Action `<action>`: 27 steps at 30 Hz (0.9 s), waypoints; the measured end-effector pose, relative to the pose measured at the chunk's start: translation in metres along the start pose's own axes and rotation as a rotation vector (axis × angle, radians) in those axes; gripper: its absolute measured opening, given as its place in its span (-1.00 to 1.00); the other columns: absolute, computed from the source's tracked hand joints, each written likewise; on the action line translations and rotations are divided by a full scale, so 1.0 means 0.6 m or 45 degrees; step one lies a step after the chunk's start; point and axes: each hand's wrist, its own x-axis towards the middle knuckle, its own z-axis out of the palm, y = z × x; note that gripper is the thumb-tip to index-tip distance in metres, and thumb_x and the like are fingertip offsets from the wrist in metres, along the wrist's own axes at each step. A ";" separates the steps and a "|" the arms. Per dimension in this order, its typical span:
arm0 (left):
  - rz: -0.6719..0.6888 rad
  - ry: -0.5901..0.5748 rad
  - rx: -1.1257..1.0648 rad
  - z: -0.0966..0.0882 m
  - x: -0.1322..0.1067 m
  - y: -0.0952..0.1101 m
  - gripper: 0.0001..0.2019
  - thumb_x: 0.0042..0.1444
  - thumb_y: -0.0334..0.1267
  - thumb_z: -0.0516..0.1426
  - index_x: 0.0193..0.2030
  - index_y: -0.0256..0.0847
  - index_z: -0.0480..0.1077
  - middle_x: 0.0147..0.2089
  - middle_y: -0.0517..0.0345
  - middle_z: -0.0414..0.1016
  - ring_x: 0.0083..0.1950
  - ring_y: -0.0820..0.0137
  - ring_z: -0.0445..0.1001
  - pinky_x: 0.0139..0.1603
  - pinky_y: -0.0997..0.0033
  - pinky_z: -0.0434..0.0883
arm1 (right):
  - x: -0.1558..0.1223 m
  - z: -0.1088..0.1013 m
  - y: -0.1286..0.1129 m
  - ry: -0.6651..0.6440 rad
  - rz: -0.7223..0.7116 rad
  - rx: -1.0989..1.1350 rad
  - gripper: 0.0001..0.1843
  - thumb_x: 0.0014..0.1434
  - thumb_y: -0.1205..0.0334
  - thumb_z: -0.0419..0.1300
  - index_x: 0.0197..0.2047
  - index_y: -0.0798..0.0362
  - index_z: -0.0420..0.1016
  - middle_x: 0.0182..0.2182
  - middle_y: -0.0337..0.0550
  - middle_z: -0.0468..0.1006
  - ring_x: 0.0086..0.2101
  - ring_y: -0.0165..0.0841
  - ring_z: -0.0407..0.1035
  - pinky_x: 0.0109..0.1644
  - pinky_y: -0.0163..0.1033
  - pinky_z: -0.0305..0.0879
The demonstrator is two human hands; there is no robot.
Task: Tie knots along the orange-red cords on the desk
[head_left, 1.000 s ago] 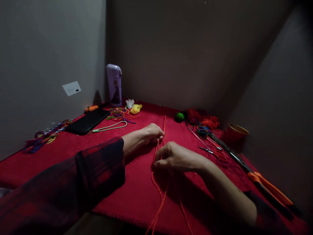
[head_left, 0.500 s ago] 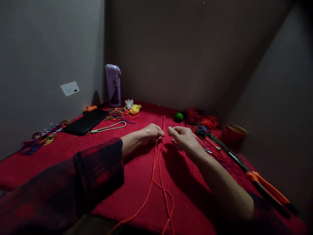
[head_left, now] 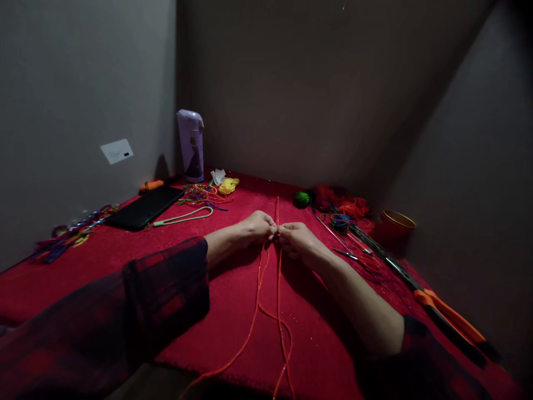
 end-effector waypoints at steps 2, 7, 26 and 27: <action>0.028 0.035 0.054 0.000 0.004 -0.004 -0.80 0.08 -0.41 0.03 -0.55 -0.30 0.28 -0.71 0.30 0.23 -0.75 0.64 0.08 -0.69 0.57 -0.02 | 0.002 0.001 0.002 0.083 -0.010 -0.034 -0.79 0.29 0.28 -0.08 -0.37 0.15 0.19 -0.68 -0.39 0.02 -0.75 -0.65 -0.15 -0.71 -0.52 -0.28; 0.172 0.164 0.284 -0.002 0.018 -0.018 -0.87 0.02 -0.40 0.09 -0.52 -0.32 0.33 -0.67 0.27 0.30 -0.65 0.59 0.22 -0.60 0.59 0.12 | 0.004 0.004 0.003 0.196 -0.038 -0.154 -0.82 0.25 0.27 -0.04 -0.36 0.16 0.25 -0.68 -0.37 0.05 -0.74 -0.63 -0.13 -0.71 -0.48 -0.25; 0.342 0.040 0.930 0.017 -0.079 0.033 -0.86 -0.17 -0.49 0.06 -0.58 -0.24 0.42 -0.60 0.14 0.35 -0.58 0.48 0.22 -0.56 0.46 0.04 | 0.002 0.000 0.009 0.169 -0.097 0.007 -0.83 0.00 0.28 0.06 -0.53 0.13 0.14 -0.69 -0.35 0.03 -0.72 -0.62 -0.15 -0.67 -0.44 -0.32; 0.364 -0.037 0.885 0.026 -0.090 0.035 -0.85 -0.19 -0.52 0.06 -0.62 -0.24 0.37 -0.63 0.18 0.30 -0.61 0.50 0.18 -0.58 0.46 0.02 | 0.002 -0.001 0.011 0.155 -0.108 0.023 -0.86 -0.01 0.27 0.07 -0.51 0.14 0.19 -0.69 -0.35 0.05 -0.71 -0.61 -0.13 -0.67 -0.44 -0.30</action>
